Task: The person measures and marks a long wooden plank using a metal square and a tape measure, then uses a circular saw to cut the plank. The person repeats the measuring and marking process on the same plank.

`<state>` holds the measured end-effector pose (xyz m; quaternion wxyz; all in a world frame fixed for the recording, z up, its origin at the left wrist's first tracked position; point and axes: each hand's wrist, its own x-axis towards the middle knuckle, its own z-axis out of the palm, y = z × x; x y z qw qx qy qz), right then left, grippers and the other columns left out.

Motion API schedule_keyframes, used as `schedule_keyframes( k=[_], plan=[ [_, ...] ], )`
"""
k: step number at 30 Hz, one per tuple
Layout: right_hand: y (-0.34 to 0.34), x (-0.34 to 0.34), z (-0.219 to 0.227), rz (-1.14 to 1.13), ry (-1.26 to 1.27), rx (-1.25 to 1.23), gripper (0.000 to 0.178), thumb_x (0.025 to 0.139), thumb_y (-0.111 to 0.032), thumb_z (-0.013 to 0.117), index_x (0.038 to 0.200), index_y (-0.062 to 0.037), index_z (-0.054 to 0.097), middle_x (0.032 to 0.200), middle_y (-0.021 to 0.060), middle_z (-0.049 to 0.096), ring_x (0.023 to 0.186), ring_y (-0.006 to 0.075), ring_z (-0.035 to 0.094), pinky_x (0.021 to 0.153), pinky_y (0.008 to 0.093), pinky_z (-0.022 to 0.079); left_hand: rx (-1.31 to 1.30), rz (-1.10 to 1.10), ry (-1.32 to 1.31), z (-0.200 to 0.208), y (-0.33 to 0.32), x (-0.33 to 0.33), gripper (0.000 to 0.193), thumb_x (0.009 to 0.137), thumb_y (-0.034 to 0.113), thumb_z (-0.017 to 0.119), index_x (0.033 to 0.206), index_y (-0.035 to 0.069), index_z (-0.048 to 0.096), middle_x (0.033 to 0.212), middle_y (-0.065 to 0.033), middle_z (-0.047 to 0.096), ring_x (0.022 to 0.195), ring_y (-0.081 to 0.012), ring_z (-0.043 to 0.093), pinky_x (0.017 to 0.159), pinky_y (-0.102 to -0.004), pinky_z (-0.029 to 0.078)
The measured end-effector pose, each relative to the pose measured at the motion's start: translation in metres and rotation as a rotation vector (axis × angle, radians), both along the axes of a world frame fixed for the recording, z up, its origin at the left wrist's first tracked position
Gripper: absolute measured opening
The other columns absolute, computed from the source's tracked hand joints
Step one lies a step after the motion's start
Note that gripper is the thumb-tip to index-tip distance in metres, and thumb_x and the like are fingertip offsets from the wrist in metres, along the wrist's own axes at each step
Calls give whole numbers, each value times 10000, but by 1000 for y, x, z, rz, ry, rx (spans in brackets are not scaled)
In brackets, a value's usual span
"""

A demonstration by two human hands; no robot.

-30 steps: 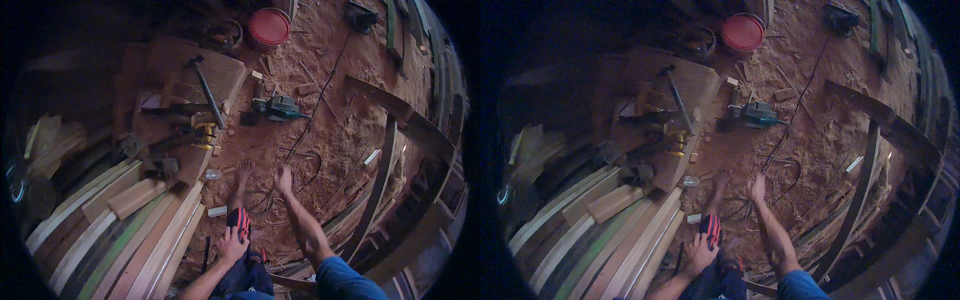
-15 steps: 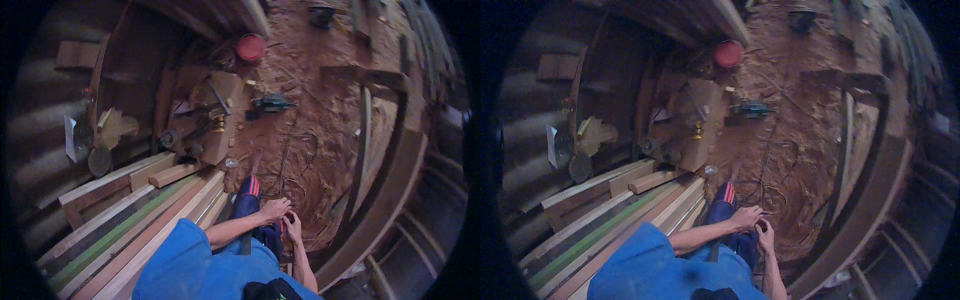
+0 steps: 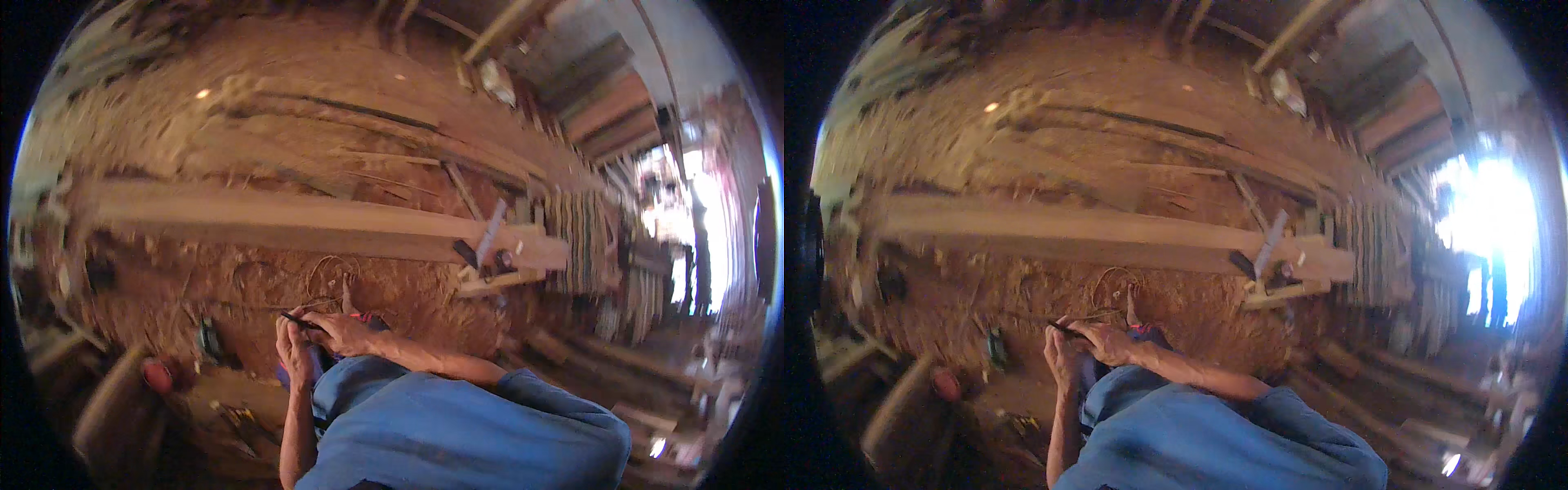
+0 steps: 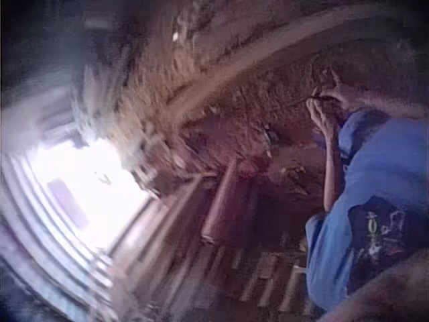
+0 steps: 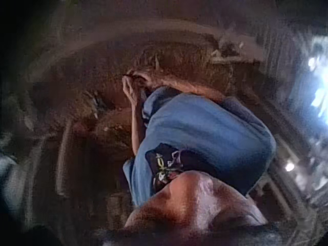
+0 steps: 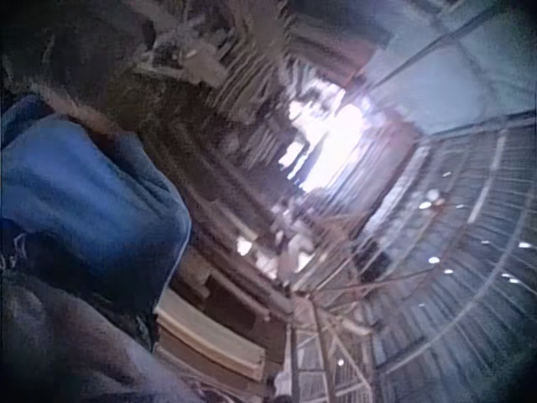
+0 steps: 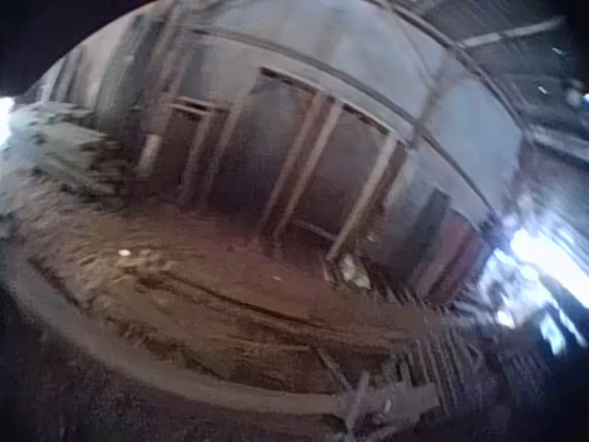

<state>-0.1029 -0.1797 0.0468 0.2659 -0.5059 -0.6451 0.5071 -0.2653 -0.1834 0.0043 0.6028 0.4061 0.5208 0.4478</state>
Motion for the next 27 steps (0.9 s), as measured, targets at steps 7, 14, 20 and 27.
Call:
schedule_keyframes(
  k=[7, 14, 20, 27],
  plan=[
    [-54, 216, 24, -852, 192, 12, 101, 971, -106, 559, 1058, -56, 543, 898, 66, 603, 801, 167, 583, 715, 335, 490, -147, -393, 125, 18, 25, 116, 398, 1057, 317, 597, 1318, 16, 612, 1199, -101, 668, 1108, -211, 625, 988, -364, 482],
    [-137, 424, -52, -1626, -396, 88, 238, 918, -180, 709, 1056, -35, 582, 899, 104, 631, 844, 234, 631, 777, 377, 503, 78, -674, 391, 40, 55, 208, 342, 1015, 231, 651, 1272, 5, 638, 1120, -118, 696, 1062, -233, 656, 966, -360, 497],
    [-179, 483, -84, -1640, -653, -130, 508, 867, -314, 799, 1232, -31, 588, 1124, 194, 674, 1041, 388, 662, 914, 473, 516, -40, -707, 500, 58, 65, 235, 348, 1001, 208, 657, 1295, 23, 632, 1117, -105, 699, 1037, -214, 662, 936, -351, 512],
    [-175, 494, -96, -1252, -720, -632, 860, 786, -498, 864, 1439, -85, 487, 1451, 222, 549, 1222, 415, 626, 923, 552, 547, 50, -802, 461, 61, 70, 258, 353, 982, 181, 677, 1295, 26, 626, 1136, -101, 700, 1026, -212, 663, 923, -352, 522]
  ],
)
